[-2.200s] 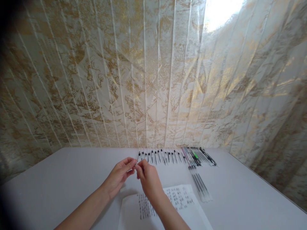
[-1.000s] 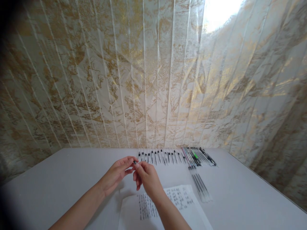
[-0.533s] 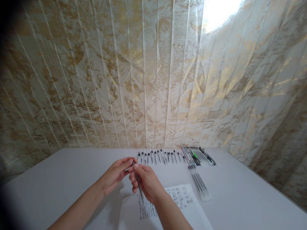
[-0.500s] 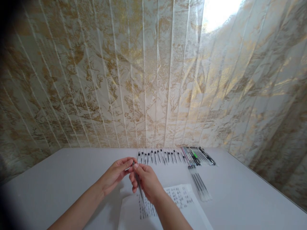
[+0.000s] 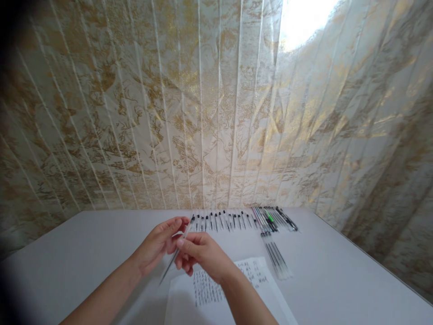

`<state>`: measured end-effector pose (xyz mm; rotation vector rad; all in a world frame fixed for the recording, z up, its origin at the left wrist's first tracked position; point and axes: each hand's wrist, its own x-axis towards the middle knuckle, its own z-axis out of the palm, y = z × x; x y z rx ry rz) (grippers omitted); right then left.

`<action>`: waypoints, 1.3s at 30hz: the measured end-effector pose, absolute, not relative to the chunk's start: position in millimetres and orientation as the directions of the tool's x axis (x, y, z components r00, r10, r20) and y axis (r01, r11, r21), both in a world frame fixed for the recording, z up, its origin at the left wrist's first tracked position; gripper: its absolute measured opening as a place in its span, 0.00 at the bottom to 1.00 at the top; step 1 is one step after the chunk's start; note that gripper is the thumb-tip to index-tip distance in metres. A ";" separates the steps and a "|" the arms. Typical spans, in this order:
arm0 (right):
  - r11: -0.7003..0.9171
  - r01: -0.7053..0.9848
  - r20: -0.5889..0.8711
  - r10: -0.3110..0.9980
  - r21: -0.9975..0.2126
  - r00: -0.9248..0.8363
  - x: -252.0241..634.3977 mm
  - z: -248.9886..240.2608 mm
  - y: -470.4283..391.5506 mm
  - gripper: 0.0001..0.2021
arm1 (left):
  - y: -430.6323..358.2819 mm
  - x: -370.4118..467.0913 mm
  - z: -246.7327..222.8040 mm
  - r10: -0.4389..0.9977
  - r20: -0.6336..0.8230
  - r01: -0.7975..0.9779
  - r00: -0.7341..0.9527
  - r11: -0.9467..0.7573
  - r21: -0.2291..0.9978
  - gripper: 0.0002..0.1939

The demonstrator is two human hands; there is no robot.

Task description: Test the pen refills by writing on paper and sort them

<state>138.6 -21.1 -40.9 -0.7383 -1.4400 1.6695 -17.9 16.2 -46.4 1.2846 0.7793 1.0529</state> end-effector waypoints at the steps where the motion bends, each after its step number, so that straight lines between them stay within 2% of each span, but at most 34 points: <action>1: -0.008 -0.176 0.077 0.879 -0.984 -0.471 141.5 -38.0 -24.1 0.19 | 14.1 -19.5 -51.7 0.929 0.163 -0.047 0.333 -0.157 0.987 0.11; 2: 0.024 -0.155 0.088 0.905 -0.988 -0.416 144.5 -36.5 -27.9 0.17 | 10.8 -22.0 -58.1 0.912 0.242 0.108 0.332 -0.291 0.950 0.08; 4: 0.073 -0.090 0.097 0.951 -0.993 -0.293 149.6 -40.0 -37.3 0.13 | 0.6 -29.0 -73.3 0.836 0.367 0.355 0.407 -0.515 0.780 0.02; 5: 0.084 -0.043 0.092 0.968 -0.996 -0.235 151.2 -45.5 -42.1 0.11 | -5.7 -32.8 -81.4 0.808 0.380 0.429 0.451 -0.569 0.702 0.04; 8: 0.110 0.143 0.094 0.989 -0.984 -0.113 151.2 -73.6 -50.9 0.01 | -23.3 -41.6 -103.5 0.799 0.321 0.582 0.509 -0.594 0.555 0.08; 11: 0.134 0.311 0.119 0.991 -0.941 -0.067 146.8 -104.8 -47.7 0.04 | -30.8 -45.0 -116.8 0.808 0.281 0.647 0.518 -0.585 0.489 0.10; 16: 0.112 0.362 0.143 0.988 -0.925 0.060 139.3 -131.6 -38.0 0.03 | -30.2 -45.7 -119.5 0.799 0.267 0.647 0.538 -0.595 0.477 0.10; 39: 0.096 0.418 0.107 0.994 -0.903 0.003 135.4 -133.3 -41.8 0.04 | -32.6 -44.5 -120.8 0.810 0.297 0.628 0.506 -0.581 0.517 0.13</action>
